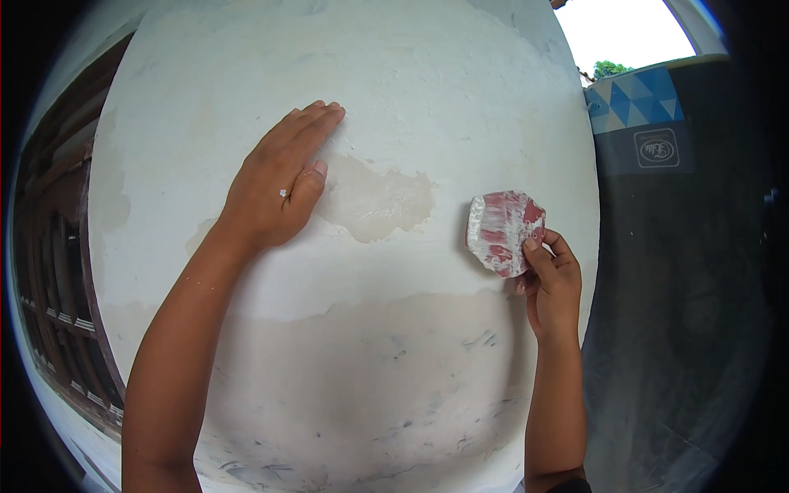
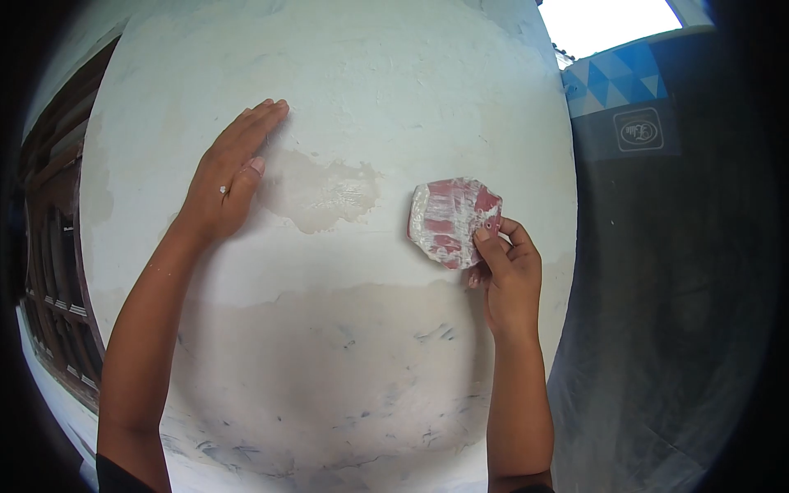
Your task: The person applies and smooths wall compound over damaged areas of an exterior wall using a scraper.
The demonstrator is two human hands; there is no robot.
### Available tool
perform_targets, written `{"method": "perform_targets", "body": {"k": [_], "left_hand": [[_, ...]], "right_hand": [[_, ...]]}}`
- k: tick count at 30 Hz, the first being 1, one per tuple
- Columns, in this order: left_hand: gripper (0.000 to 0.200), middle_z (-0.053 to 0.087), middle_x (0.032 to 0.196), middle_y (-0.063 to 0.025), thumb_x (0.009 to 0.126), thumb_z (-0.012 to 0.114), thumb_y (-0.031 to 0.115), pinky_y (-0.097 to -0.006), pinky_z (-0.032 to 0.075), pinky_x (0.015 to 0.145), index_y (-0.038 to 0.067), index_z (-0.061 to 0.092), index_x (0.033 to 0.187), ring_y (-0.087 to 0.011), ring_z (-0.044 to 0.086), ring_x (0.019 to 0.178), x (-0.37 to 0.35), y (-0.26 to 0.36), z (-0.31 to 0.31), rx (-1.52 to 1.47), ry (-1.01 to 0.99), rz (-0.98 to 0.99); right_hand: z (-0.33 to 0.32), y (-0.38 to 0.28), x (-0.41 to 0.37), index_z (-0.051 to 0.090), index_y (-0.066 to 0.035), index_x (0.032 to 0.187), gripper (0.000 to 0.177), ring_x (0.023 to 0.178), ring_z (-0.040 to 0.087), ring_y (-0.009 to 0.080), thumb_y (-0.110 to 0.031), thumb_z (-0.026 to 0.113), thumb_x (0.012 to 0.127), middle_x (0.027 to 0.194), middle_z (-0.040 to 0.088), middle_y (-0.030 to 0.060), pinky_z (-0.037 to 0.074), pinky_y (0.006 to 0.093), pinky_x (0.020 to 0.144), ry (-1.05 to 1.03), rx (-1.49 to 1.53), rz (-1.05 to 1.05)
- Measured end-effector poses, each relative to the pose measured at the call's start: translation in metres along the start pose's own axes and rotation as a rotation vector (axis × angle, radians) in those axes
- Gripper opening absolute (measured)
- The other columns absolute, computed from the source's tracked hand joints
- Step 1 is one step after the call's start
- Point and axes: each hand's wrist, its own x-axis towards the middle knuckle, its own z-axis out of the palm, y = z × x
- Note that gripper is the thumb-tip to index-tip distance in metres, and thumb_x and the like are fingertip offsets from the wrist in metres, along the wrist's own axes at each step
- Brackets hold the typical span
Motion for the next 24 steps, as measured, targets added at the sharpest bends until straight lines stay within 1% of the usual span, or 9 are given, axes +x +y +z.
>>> {"method": "perform_targets", "body": {"k": [5,7,8,10,11,16,18,20,24], "left_hand": [[0.065,0.052,0.152,-0.0187,0.085,0.040,0.016,-0.0472,0.024,0.126,-0.001,0.050,0.147,-0.0363,0.040,0.148,-0.004,0.008,-0.001,-0.049,-0.016,-0.042],[0.066,0.051,0.152,-0.0206,0.086,0.040,0.018,-0.0477,0.022,0.126,-0.004,0.049,0.147,-0.0381,0.038,0.149,-0.016,0.019,-0.003,-0.243,0.081,-0.067],[0.059,0.053,0.149,-0.0228,0.091,0.044,0.015,-0.0470,0.027,0.124,-0.004,0.049,0.147,-0.0403,0.042,0.146,-0.027,0.023,-0.006,-0.245,0.126,-0.015],[0.058,0.053,0.149,-0.0243,0.094,0.041,0.018,-0.0477,0.027,0.123,-0.007,0.049,0.146,-0.0415,0.042,0.146,-0.057,0.047,-0.012,-0.329,0.184,-0.031],[0.058,0.054,0.148,-0.0252,0.098,0.039,0.023,-0.0481,0.029,0.123,-0.009,0.048,0.145,-0.0421,0.044,0.144,-0.075,0.063,-0.016,-0.385,0.195,-0.102],[0.076,0.057,0.142,-0.0298,0.106,0.026,0.051,-0.0483,0.034,0.119,-0.012,0.050,0.142,-0.0415,0.051,0.139,-0.177,0.148,-0.024,-0.773,0.229,-0.486],[0.074,0.057,0.143,-0.0294,0.104,0.028,0.045,-0.0465,0.033,0.120,-0.015,0.051,0.140,-0.0365,0.050,0.140,-0.219,0.175,-0.029,-0.910,0.215,-0.654],[0.072,0.057,0.142,-0.0297,0.104,0.028,0.043,-0.0467,0.032,0.120,-0.016,0.052,0.139,-0.0370,0.050,0.140,-0.259,0.200,-0.034,-1.016,0.199,-0.776],[0.070,0.056,0.143,-0.0299,0.103,0.028,0.040,-0.0465,0.029,0.122,-0.016,0.052,0.139,-0.0373,0.048,0.141,-0.320,0.242,-0.052,-1.143,0.146,-0.889]], "right_hand": [[-0.001,0.009,-0.056,0.055,-0.001,0.115,0.020,0.061,0.060,0.0108,-0.008,0.065,0.099,0.090,0.070,0.0094,0.049,0.0261,0.052,0.011,0.182,0.080],[0.007,0.007,-0.081,0.052,-0.005,0.117,0.021,0.071,0.064,0.0116,-0.008,0.063,0.100,0.099,0.070,0.0093,0.051,0.0271,0.056,0.018,0.246,0.125],[0.011,0.007,-0.092,0.052,-0.005,0.117,0.021,0.071,0.064,0.0116,-0.008,0.063,0.100,0.099,0.070,0.0093,0.051,0.0271,0.056,0.019,0.248,0.129],[0.017,0.003,-0.114,0.053,-0.005,0.121,0.022,0.078,0.066,0.0116,-0.010,0.062,0.101,0.102,0.070,0.0071,0.052,0.0275,0.058,0.017,0.231,0.143],[0.020,-0.001,-0.124,0.055,-0.005,0.124,0.024,0.085,0.068,0.0125,-0.011,0.061,0.102,0.104,0.070,0.0050,0.055,0.0282,0.062,0.002,0.220,0.151],[0.023,0.001,-0.192,0.059,-0.002,0.124,0.023,0.089,0.072,0.0163,-0.012,0.060,0.103,0.107,0.071,0.0066,0.064,0.0327,0.069,0.051,0.187,0.224],[0.025,0.001,-0.222,0.059,0.000,0.125,0.025,0.087,0.073,0.0188,-0.012,0.059,0.103,0.109,0.071,0.0096,0.066,0.0354,0.067,0.129,0.212,0.285],[0.024,0.001,-0.253,0.059,0.002,0.126,0.026,0.087,0.073,0.0215,-0.010,0.058,0.102,0.111,0.071,0.0128,0.067,0.0374,0.067,0.154,0.243,0.311],[0.022,0.002,-0.318,0.058,0.004,0.127,0.028,0.088,0.074,0.0235,-0.008,0.054,0.102,0.111,0.071,0.0151,0.068,0.0382,0.065,0.291,0.299,0.429]]}}
